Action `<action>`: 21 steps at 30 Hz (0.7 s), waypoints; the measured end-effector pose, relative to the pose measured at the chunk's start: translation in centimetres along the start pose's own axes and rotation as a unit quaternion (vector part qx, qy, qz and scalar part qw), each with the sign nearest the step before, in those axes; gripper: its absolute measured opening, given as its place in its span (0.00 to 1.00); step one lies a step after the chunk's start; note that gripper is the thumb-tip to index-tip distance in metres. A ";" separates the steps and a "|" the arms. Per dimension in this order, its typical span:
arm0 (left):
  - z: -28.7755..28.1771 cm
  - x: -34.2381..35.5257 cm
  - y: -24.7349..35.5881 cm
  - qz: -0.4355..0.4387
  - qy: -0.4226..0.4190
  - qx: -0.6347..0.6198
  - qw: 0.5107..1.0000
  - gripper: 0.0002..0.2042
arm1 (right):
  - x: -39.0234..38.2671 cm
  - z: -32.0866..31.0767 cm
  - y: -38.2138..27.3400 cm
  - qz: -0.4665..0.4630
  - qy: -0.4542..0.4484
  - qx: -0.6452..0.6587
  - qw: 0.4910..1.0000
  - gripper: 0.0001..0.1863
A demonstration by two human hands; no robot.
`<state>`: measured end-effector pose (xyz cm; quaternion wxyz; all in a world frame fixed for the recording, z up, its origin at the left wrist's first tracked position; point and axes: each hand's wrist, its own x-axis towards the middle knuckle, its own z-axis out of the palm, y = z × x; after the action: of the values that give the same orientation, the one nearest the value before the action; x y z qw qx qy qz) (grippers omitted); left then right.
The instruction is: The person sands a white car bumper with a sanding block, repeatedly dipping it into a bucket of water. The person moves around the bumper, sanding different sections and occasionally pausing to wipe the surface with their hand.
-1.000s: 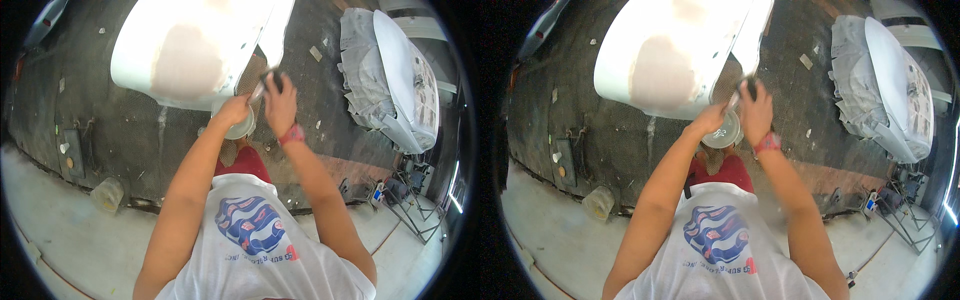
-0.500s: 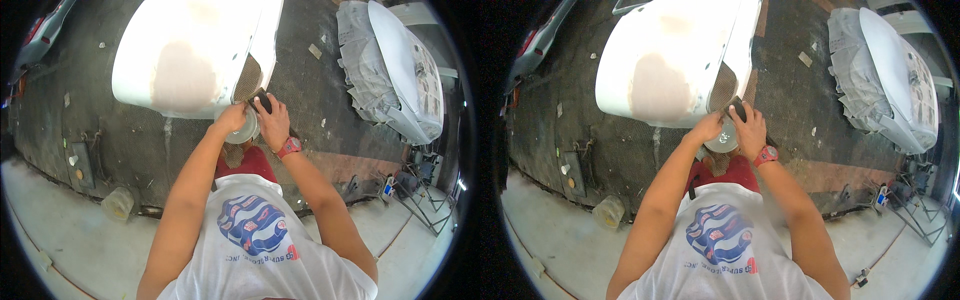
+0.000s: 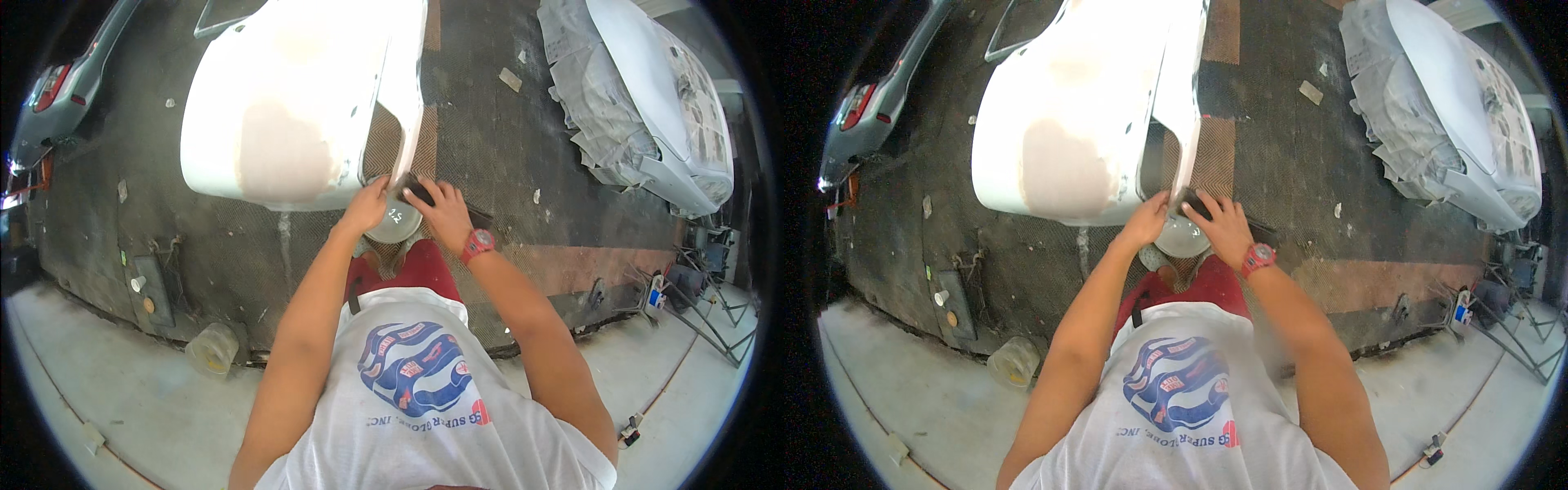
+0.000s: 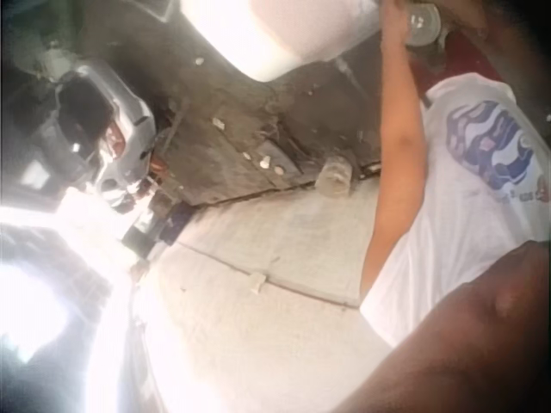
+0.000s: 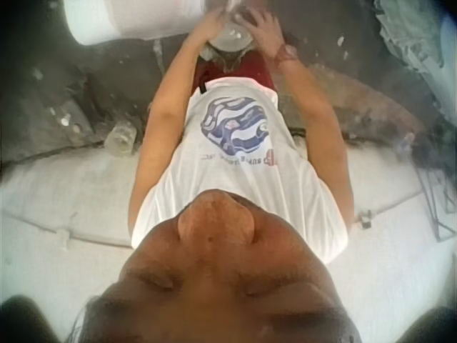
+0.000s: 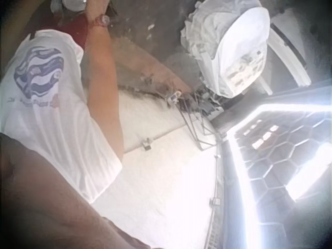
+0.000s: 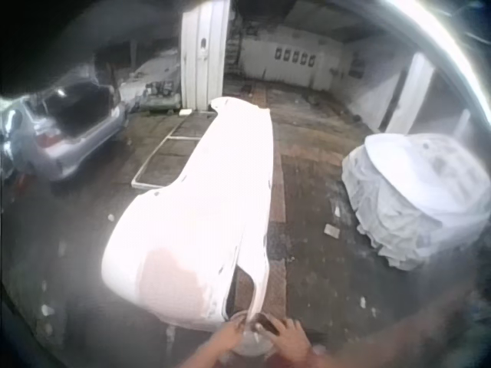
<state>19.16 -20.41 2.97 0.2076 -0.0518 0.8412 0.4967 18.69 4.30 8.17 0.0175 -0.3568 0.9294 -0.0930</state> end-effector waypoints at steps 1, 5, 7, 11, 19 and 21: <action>0.8 -1.1 0.0 0.013 0.036 -0.025 0.999 0.25 | -2.2 -0.5 0.7 0.014 -0.007 0.019 1.000 0.37; -0.4 -3.3 4.6 0.134 0.175 0.057 0.974 0.27 | -12.0 -0.1 4.1 0.190 -0.006 0.119 0.974 0.36; -1.5 -2.9 8.0 0.200 0.225 0.158 0.940 0.28 | -19.3 2.0 5.7 0.289 -0.023 0.122 0.949 0.37; -4.4 4.2 13.0 0.238 0.257 0.415 0.839 0.30 | -35.9 6.8 8.6 0.442 -0.091 0.128 0.883 0.39; -5.0 5.0 11.6 0.143 0.139 0.583 0.788 0.35 | -53.2 11.6 6.3 0.635 -0.019 0.187 0.749 0.40; -4.1 3.1 10.8 0.130 0.138 0.581 0.792 0.35 | -53.8 12.9 5.3 0.667 -0.011 0.183 0.723 0.40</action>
<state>11.99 -18.09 12.28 0.0138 0.1199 0.9898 -0.0756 56.53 41.97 -7.31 0.1502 0.3638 0.8922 -0.2214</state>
